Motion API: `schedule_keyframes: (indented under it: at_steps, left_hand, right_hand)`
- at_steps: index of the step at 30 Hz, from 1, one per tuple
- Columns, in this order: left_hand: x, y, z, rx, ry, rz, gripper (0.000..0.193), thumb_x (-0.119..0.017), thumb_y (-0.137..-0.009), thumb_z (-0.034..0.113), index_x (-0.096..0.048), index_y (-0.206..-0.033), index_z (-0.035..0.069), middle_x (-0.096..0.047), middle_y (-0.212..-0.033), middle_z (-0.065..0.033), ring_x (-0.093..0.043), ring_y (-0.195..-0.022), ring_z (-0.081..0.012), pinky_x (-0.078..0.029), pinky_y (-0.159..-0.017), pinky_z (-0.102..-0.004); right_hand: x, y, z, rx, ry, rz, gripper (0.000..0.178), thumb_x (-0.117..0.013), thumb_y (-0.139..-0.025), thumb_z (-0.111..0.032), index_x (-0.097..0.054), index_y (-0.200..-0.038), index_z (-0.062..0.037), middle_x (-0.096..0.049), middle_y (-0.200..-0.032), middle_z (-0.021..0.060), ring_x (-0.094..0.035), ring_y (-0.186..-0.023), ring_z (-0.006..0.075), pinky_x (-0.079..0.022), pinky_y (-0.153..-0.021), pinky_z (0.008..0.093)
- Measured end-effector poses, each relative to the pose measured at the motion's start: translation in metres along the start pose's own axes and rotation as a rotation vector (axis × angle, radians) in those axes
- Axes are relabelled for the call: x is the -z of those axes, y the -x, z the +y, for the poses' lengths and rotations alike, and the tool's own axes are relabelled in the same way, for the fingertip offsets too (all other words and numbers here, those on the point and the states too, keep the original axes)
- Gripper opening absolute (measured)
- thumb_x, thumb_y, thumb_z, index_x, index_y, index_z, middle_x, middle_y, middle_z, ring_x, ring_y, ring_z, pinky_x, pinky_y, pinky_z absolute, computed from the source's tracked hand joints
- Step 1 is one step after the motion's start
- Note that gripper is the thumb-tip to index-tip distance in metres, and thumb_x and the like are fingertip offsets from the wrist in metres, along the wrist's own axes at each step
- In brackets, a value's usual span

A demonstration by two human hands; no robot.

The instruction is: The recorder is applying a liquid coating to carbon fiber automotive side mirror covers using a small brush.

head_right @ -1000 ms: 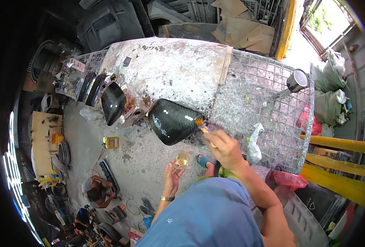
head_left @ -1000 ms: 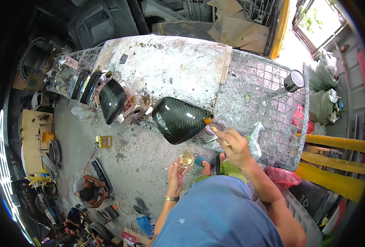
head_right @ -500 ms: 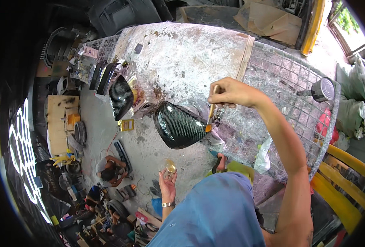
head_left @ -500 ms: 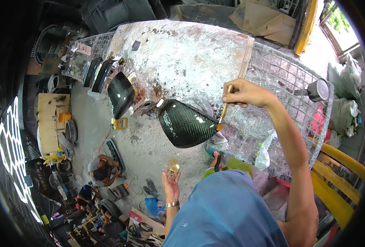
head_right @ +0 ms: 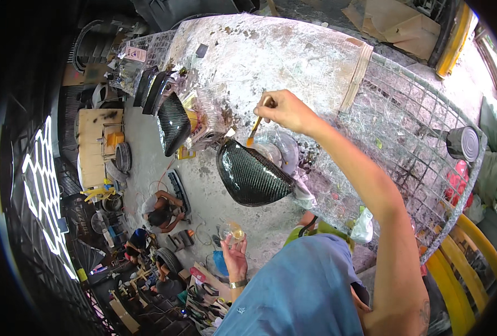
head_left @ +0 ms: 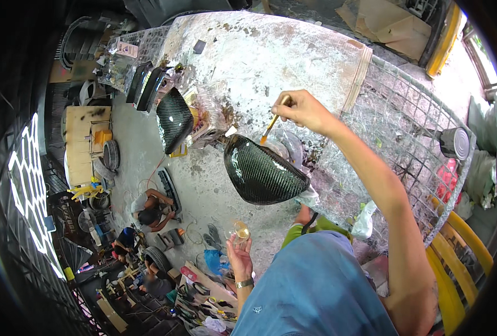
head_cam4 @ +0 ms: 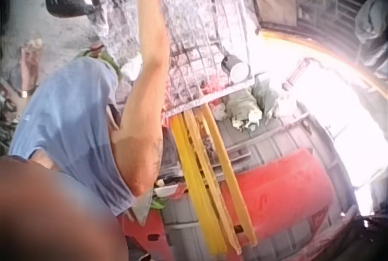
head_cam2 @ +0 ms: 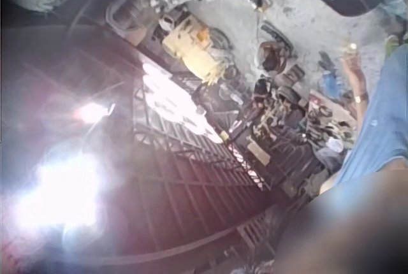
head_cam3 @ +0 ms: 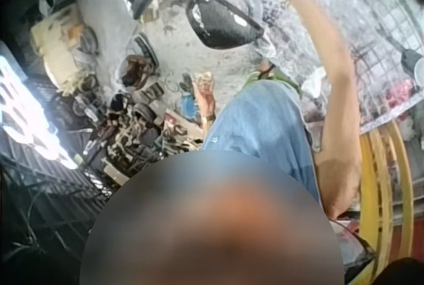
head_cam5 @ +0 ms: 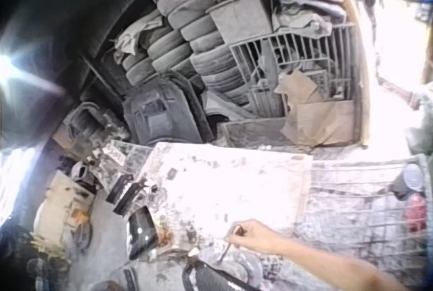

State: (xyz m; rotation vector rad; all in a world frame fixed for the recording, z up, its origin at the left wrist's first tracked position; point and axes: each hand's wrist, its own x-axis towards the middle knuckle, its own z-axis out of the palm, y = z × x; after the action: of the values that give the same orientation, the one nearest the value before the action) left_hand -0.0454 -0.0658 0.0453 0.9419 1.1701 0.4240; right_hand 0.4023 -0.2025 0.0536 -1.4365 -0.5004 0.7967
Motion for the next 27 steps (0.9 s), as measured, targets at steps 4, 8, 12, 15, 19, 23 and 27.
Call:
schedule_keyframes:
  at_steps: [4, 8, 12, 15, 19, 23, 27]
  left_hand:
    - [-0.006, -0.003, -0.001, 0.03, 0.003, 0.017, 0.053, -0.047, -0.097, 0.045, -0.043, -0.128, 0.003, -0.056, -0.123, -0.0196, -0.058, -0.112, -0.0303, -0.048, -0.096, -0.0393]
    - [-0.012, -0.009, 0.001, 0.025, -0.047, -0.027, 0.051, -0.046, -0.096, 0.05, -0.046, -0.123, 0.007, -0.055, -0.125, -0.0194, -0.055, -0.117, -0.032, -0.042, -0.102, -0.0385]
    - [-0.016, -0.014, 0.003, 0.035, -0.045, -0.049, 0.05, -0.046, -0.096, 0.049, -0.045, -0.123, 0.007, -0.055, -0.126, -0.0201, -0.055, -0.116, -0.0321, -0.043, -0.102, -0.0384]
    - [-0.019, -0.015, 0.002, 0.03, -0.053, -0.056, 0.05, -0.046, -0.097, 0.049, -0.044, -0.124, 0.007, -0.055, -0.125, -0.021, -0.056, -0.116, -0.0323, -0.043, -0.101, -0.0385]
    - [-0.022, -0.01, 0.003, 0.035, -0.047, 0.008, 0.051, -0.046, -0.097, 0.049, -0.043, -0.124, 0.006, -0.055, -0.124, -0.021, -0.056, -0.116, -0.0323, -0.044, -0.1, -0.0383]
    - [-0.023, -0.003, 0.005, 0.006, -0.008, 0.01, 0.051, -0.048, -0.097, 0.045, -0.044, -0.126, 0.003, -0.055, -0.123, -0.0191, -0.057, -0.113, -0.0293, -0.048, -0.096, -0.0391]
    - [-0.021, 0.0, 0.004, 0.026, -0.008, 0.037, 0.054, -0.047, -0.097, 0.047, -0.043, -0.127, 0.003, -0.055, -0.124, -0.0204, -0.057, -0.114, -0.0297, -0.048, -0.096, -0.0388]
  right_hand:
    - [-0.019, 0.048, 0.008, 0.176, 0.027, 0.123, 0.022, -0.062, -0.09, -0.023, -0.063, -0.092, -0.001, -0.063, -0.079, 0.004, -0.056, -0.073, 0.0108, -0.046, -0.067, 0.0285]
    - [-0.005, 0.1, 0.004, 0.031, 0.038, 0.062, 0.019, -0.063, -0.09, -0.02, -0.062, -0.093, -0.002, -0.064, -0.08, 0.0045, -0.057, -0.075, 0.0098, -0.046, -0.068, 0.0284]
    - [0.021, 0.109, -0.007, 0.019, -0.114, -0.096, 0.019, -0.064, -0.09, -0.02, -0.063, -0.091, -0.0019, -0.06, -0.074, 0.0016, -0.052, -0.068, 0.0086, -0.043, -0.062, 0.0266]
    - [0.035, 0.082, -0.013, -0.025, 0.003, -0.236, 0.02, -0.065, -0.089, -0.022, -0.063, -0.089, -0.0017, -0.058, -0.07, 0.0005, -0.049, -0.064, 0.0081, -0.04, -0.058, 0.0262]
    - [0.02, 0.019, -0.01, -0.057, -0.056, -0.335, 0.019, -0.066, -0.088, -0.022, -0.062, -0.083, -0.0036, -0.053, -0.064, -0.0016, -0.043, -0.053, 0.005, -0.033, -0.046, 0.0226]
    - [0.003, -0.026, -0.001, -0.124, -0.148, -0.338, 0.02, -0.066, -0.088, -0.023, -0.062, -0.083, -0.0041, -0.052, -0.063, -0.0019, -0.039, -0.05, 0.0045, -0.029, -0.042, 0.0221]
    - [-0.002, -0.039, 0.007, -0.151, -0.192, -0.241, 0.022, -0.066, -0.089, -0.025, -0.062, -0.086, -0.0037, -0.053, -0.065, -0.0007, -0.04, -0.05, 0.0048, -0.03, -0.042, 0.0222]
